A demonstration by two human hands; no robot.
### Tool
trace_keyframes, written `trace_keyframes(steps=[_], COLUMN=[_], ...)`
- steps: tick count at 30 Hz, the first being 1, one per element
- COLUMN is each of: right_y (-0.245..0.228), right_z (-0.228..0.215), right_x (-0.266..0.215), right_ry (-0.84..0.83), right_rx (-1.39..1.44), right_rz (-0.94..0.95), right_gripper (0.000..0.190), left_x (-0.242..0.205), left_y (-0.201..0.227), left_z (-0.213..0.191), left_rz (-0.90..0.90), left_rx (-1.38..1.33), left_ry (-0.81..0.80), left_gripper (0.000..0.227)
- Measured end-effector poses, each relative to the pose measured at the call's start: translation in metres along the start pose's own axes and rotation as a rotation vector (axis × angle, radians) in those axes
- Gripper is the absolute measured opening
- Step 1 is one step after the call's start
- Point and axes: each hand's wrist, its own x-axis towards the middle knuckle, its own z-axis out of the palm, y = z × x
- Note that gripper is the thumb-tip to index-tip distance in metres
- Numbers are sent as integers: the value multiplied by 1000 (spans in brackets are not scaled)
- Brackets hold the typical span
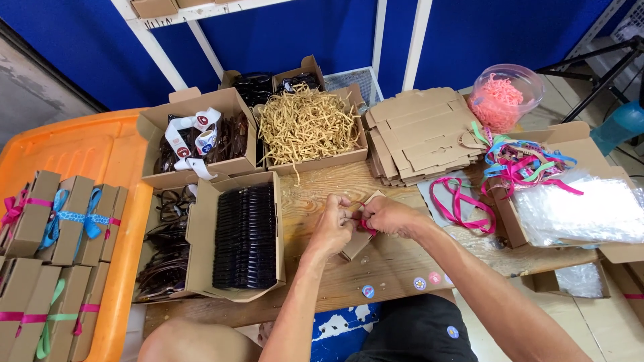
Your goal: The person sits on the floor and ties a pink ribbon around a small cardboard box. They then pick up a small sticker and place it on the box before moving it to a shelf.
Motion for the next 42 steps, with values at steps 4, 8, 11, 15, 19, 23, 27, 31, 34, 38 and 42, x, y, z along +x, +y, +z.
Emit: trace_keyframes(steps=[4,8,11,15,19,23,27,31,34,38,42], right_y=[2,6,5,5,-5,-29,4,-4,-11,-5,-11], right_z=[0,1,0,-2,-5,-22,-36,-37,-38,-31,-6], right_x=[7,13,11,7,-5,-35,-31,-46,-65,-73,-70], right_ry=[15,20,21,19,34,116,178,217,248,471,568], right_rx=[0,5,16,41,53,18,359,424,401,290,466], right_rz=[37,36,36,14,9,5,-17,-38,-23,32,-110], right_gripper=[29,27,27,25,23,22,24,28,41,52,62], left_x=[-1,-3,10,-2,4,10,7,-3,-21,-50,-63], left_y=[10,15,-8,28,25,21,34,50,66,73,61], left_z=[8,10,11,7,8,6,-9,-5,-5,-1,29], left_rz=[-25,-70,-90,-169,-185,-235,-316,-298,-238,-247,-273], left_rx=[-107,-34,6,50,102,237,409,414,365,244,73], left_ry=[-16,71,121,157,134,97,104,82,69,224,452], left_gripper=[60,66,65,62,65,67,70,69,71,61,61])
